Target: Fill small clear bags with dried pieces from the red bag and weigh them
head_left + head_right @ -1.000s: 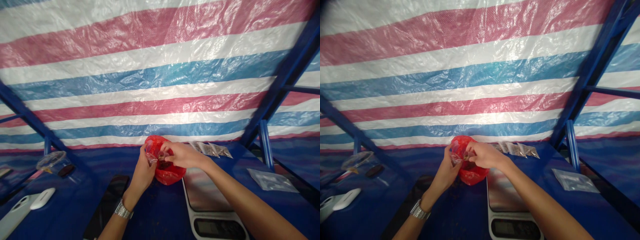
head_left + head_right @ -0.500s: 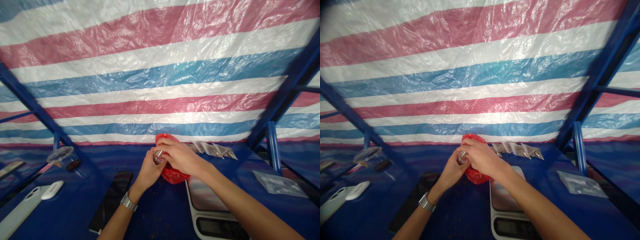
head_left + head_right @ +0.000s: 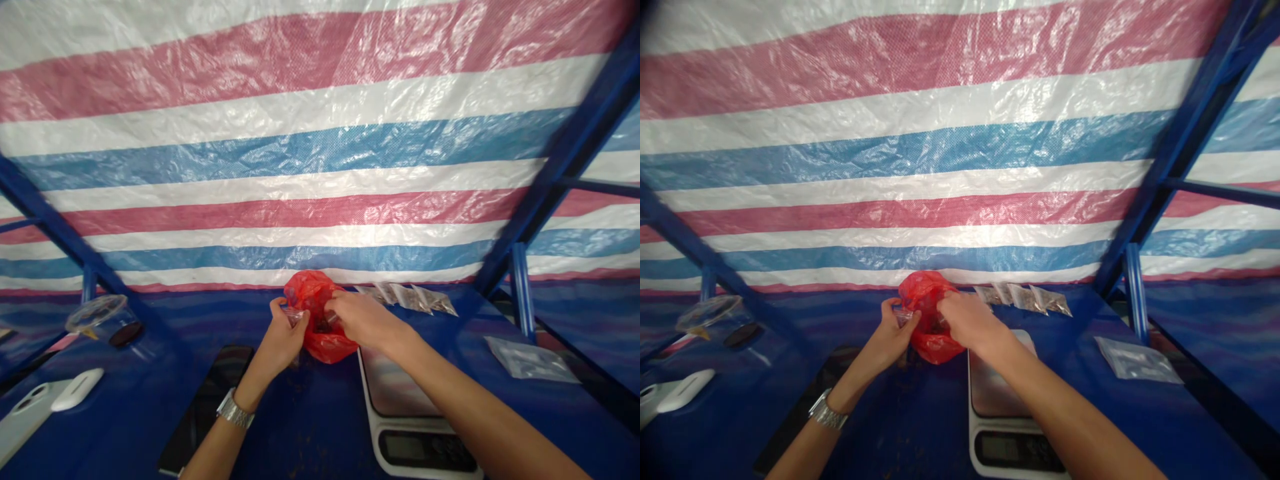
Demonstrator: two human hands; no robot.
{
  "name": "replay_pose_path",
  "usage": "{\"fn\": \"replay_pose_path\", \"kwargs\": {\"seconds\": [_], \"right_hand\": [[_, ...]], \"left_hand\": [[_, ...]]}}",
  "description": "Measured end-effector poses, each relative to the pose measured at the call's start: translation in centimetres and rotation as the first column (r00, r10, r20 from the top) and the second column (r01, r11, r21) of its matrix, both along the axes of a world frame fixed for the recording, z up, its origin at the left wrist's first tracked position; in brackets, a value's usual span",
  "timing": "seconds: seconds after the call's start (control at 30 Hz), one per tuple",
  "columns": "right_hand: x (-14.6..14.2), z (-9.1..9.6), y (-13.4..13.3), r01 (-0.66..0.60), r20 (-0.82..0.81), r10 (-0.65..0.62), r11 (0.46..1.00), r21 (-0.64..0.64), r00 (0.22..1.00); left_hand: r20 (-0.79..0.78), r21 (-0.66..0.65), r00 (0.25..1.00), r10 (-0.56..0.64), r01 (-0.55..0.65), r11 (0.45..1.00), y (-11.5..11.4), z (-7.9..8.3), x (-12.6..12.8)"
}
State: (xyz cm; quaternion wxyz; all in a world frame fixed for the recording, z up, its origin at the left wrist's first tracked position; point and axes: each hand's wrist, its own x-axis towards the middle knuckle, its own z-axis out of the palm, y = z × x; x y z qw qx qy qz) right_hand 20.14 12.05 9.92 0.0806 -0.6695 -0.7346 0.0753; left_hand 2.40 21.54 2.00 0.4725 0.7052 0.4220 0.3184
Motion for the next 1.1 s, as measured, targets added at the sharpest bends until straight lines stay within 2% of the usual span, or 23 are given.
{"fn": "replay_pose_path", "kwargs": {"seconds": [0.1,0.2,0.4,0.57,0.7,0.9,1.1], "right_hand": [[-0.8,-0.8,0.4,0.059,0.099,-0.054,0.997,-0.048,0.994],[-1.1,-1.4,1.0,0.076,0.138,-0.073,0.997,-0.017,0.988],[-0.5,-1.7,1.3,0.026,0.060,-0.024,0.999,-0.033,0.998],[-0.2,-1.6,1.0,0.017,0.049,-0.014,0.997,-0.075,0.999],[0.5,-1.9,1.1,-0.039,-0.034,0.036,0.994,-0.103,0.999],[2.0,-2.9,1.8,-0.110,-0.325,0.083,0.992,-0.068,0.942],[2.6,-3.4,1.9,-0.179,-0.375,0.133,0.980,-0.091,0.917]], "left_hand": [[-0.068,-0.079,0.998,0.007,-0.012,0.997,0.1,-0.4,0.0],[0.029,-0.116,0.998,-0.048,0.051,0.992,-0.3,-0.8,0.5],[0.104,-0.050,0.992,-0.075,0.081,0.995,-1.3,-1.3,1.6],[0.209,-0.157,0.975,-0.082,0.116,0.981,-1.9,-0.3,1.9],[0.218,-0.189,0.976,-0.014,0.056,0.980,-2.0,0.8,1.8],[0.215,-0.126,0.976,0.021,0.006,0.992,-1.6,1.7,1.5],[0.160,-0.138,0.980,0.114,-0.092,0.986,-1.1,1.6,1.3]]}}
